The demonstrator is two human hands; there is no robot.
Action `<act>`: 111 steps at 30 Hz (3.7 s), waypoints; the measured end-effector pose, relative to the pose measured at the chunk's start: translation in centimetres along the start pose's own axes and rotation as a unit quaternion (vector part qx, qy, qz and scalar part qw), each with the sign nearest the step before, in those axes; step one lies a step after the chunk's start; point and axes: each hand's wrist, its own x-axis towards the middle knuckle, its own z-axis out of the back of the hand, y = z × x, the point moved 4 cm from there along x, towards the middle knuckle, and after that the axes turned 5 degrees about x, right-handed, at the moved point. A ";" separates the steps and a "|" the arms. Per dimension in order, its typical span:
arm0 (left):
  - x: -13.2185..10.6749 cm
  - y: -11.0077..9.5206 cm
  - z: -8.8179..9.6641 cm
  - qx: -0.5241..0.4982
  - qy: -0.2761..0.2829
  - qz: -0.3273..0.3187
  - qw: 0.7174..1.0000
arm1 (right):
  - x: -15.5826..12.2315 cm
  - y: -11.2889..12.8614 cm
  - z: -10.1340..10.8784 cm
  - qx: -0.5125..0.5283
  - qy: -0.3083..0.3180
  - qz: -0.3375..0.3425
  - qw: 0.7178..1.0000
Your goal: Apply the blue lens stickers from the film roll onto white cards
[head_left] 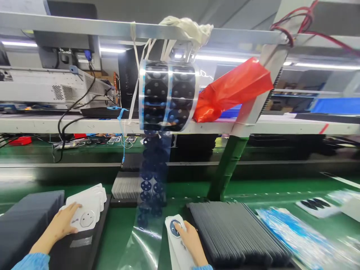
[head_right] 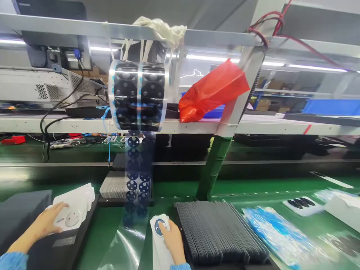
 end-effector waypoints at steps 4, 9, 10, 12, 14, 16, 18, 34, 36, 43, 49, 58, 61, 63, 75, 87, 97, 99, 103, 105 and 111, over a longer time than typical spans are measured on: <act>-0.3 -0.5 0.9 -0.019 -0.018 -0.017 1.000 | -0.4 0.3 0.1 -0.003 0.018 -0.011 1.000; -1.2 -0.7 1.2 -0.035 -0.022 -0.020 0.999 | -0.8 0.5 0.3 -0.009 0.028 -0.033 0.999; -1.3 -0.7 1.3 -0.038 -0.023 -0.022 0.999 | -0.9 0.5 0.3 -0.010 0.031 -0.037 0.999; -1.3 -0.8 1.4 -0.044 -0.024 -0.025 0.998 | -0.8 0.3 0.1 -0.010 0.035 -0.043 0.998; -1.2 -0.8 1.5 -0.049 -0.025 -0.026 0.998 | -0.7 0.0 -0.2 -0.013 0.041 -0.048 0.998; -0.9 -0.8 1.7 -0.054 -0.029 -0.026 0.998 | -0.5 -0.3 -0.4 -0.020 0.047 -0.054 0.997; -0.8 -0.9 1.9 -0.061 -0.034 -0.026 0.997 | -0.3 -0.6 -0.5 -0.032 0.052 -0.058 0.996; -5.6 -2.9 7.4 -0.485 -0.098 0.025 0.869 | 0.3 -1.7 0.5 -0.169 -0.010 -0.011 0.985; -5.9 -5.8 6.9 -0.631 -0.074 0.039 0.771 | 0.1 -1.6 0.1 -0.210 -0.042 0.044 0.976; -3.2 -17.8 1.6 -0.750 0.065 0.057 0.656 | -2.5 2.8 -1.2 -0.237 -0.205 0.293 0.903; -1.7 -22.5 1.2 -0.740 0.154 0.000 0.655 | -5.8 7.4 -4.3 -0.215 -0.158 0.517 0.814; -3.1 -23.6 1.6 -0.749 0.197 -0.078 0.628 | -6.2 8.5 -9.0 -0.282 0.022 0.573 0.769; -3.5 -23.2 1.9 -0.759 0.194 -0.065 0.618 | -6.5 8.6 -9.0 -0.248 0.014 0.587 0.771; -4.0 -23.0 2.1 -0.763 0.191 -0.051 0.615 | -6.8 8.7 -8.9 -0.230 0.008 0.591 0.773; -6.8 -23.2 3.3 -0.792 0.176 0.004 0.585 | -8.3 8.7 -8.8 -0.212 -0.020 0.595 0.775; -6.4 -23.4 1.4 -0.780 0.195 -0.024 0.594 | -8.3 8.2 -8.8 -0.190 -0.024 0.590 0.784; -6.0 -23.0 1.2 -0.779 0.191 -0.047 0.595 | -8.4 8.6 -8.7 -0.172 0.028 0.570 0.803; -6.3 -23.0 2.1 -0.778 0.187 -0.055 0.598 | -8.3 8.7 -8.6 -0.153 0.039 0.556 0.816; -6.9 -23.2 3.7 -0.781 0.175 -0.072 0.596 | -8.3 9.0 -8.1 -0.129 0.028 0.548 0.826; -7.0 -23.2 3.7 -0.780 0.180 -0.067 0.596 | -8.6 9.0 -7.9 -0.135 0.014 0.570 0.810; -6.4 -22.9 2.0 -0.785 0.192 -0.038 0.588 | -9.3 8.9 -8.1 -0.185 0.004 0.622 0.761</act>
